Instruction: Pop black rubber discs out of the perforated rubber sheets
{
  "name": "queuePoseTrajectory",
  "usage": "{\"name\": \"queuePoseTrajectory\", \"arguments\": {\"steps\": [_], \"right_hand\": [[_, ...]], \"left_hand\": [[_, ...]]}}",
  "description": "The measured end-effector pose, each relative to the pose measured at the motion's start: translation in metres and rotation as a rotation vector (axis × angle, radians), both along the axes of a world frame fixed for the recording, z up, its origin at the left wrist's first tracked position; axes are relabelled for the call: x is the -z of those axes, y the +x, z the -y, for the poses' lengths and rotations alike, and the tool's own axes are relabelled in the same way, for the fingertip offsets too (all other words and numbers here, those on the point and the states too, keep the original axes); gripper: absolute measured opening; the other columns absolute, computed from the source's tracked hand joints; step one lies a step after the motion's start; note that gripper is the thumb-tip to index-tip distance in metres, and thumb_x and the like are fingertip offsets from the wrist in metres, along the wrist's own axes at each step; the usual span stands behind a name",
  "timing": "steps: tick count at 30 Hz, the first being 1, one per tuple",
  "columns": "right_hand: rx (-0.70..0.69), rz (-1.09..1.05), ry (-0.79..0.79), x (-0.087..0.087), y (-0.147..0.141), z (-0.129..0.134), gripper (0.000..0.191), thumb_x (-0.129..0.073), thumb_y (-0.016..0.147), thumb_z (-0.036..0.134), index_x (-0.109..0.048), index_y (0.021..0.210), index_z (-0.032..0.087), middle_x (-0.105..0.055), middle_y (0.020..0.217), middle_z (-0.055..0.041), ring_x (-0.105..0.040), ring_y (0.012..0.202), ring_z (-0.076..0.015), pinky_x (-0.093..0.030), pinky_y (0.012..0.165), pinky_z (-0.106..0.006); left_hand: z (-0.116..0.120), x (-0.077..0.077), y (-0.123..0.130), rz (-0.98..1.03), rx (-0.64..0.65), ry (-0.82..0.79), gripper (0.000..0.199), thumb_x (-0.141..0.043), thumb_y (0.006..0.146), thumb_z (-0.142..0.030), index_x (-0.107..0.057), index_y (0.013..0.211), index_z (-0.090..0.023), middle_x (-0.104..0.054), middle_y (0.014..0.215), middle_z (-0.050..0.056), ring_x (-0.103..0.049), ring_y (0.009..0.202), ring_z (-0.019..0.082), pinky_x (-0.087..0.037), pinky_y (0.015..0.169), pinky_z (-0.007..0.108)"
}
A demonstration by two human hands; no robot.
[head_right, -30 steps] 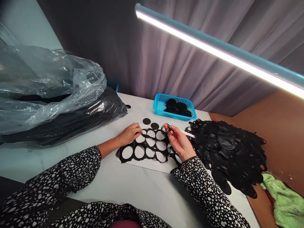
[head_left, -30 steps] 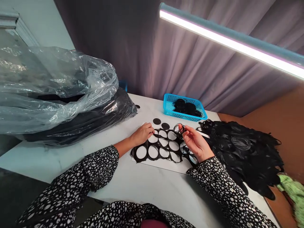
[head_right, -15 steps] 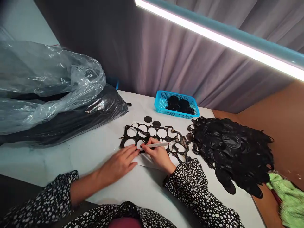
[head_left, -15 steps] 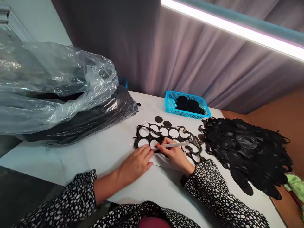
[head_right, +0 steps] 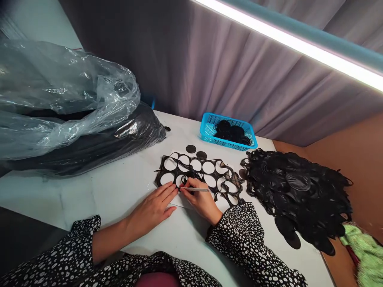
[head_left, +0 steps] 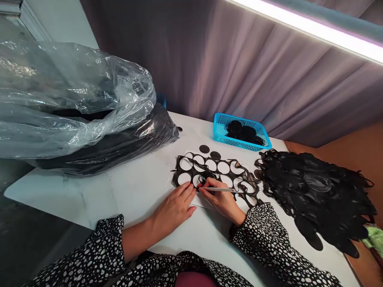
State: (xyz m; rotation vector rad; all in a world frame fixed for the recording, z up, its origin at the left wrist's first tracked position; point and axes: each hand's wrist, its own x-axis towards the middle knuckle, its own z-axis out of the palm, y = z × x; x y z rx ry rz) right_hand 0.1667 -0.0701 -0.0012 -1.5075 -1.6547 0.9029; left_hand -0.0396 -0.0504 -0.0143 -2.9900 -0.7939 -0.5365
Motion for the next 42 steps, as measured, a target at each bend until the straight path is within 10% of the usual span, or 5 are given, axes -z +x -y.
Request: {"name": "queuePoseTrajectory", "arguments": {"steps": [9,15,22,31,42], "right_hand": [[-0.018,0.223,0.09,0.002,-0.004,0.004,0.015,-0.056,0.09,0.021,-0.051,0.075,0.022,-0.064,0.08,-0.0028,-0.054,0.069,-0.0173,-0.04,0.061,-0.029],[-0.265,0.617,0.372,-0.007,0.005,-0.004,0.015,-0.047,0.087,0.01,-0.05,0.079,0.022,-0.058,0.082,-0.0081,-0.049,0.079,-0.0241,-0.041,0.07,-0.036],[0.52,0.338,0.302,-0.031,0.081,-0.046,0.025,-0.054,0.088,0.034,-0.045,0.068,0.023,-0.051,0.062,-0.0005,-0.044,0.061,-0.0179,-0.036,0.061,-0.031],[0.104,-0.665,-0.272,-0.033,0.006,-0.036,0.038,-0.075,0.072,0.045,-0.045,0.069,0.023,-0.065,0.084,-0.0051,-0.064,0.085,-0.0209,-0.045,0.052,-0.024],[-0.14,-0.136,-0.049,-0.009,-0.034,-0.027,0.027,-0.059,0.085,0.036,-0.043,0.069,0.022,-0.046,0.063,0.0039,-0.037,0.059,-0.0124,-0.029,0.054,-0.025]], "left_hand": [[-0.001,0.0,0.0,0.026,0.003,-0.009,0.037,-0.045,0.1,-0.026,-0.056,0.129,-0.007,-0.061,0.131,0.013,-0.049,0.131,0.028,-0.044,0.108,0.041],[-0.002,-0.005,0.0,0.029,0.012,-0.068,0.035,-0.05,0.096,-0.022,-0.056,0.126,-0.006,-0.062,0.128,0.015,-0.05,0.13,0.028,-0.046,0.107,0.041],[-0.005,-0.001,-0.004,0.095,0.026,-0.087,0.037,-0.047,0.097,-0.021,-0.053,0.132,-0.01,-0.06,0.133,0.014,-0.05,0.131,0.026,-0.047,0.107,0.042],[0.012,-0.019,-0.021,0.066,-0.051,-0.052,0.037,-0.044,0.099,-0.019,-0.051,0.135,-0.012,-0.059,0.134,0.013,-0.052,0.129,0.025,-0.045,0.107,0.044],[0.015,-0.01,-0.029,0.061,-0.108,-0.07,0.029,-0.044,0.098,-0.021,-0.057,0.122,-0.011,-0.063,0.126,0.013,-0.056,0.123,0.026,-0.044,0.106,0.047]]}}
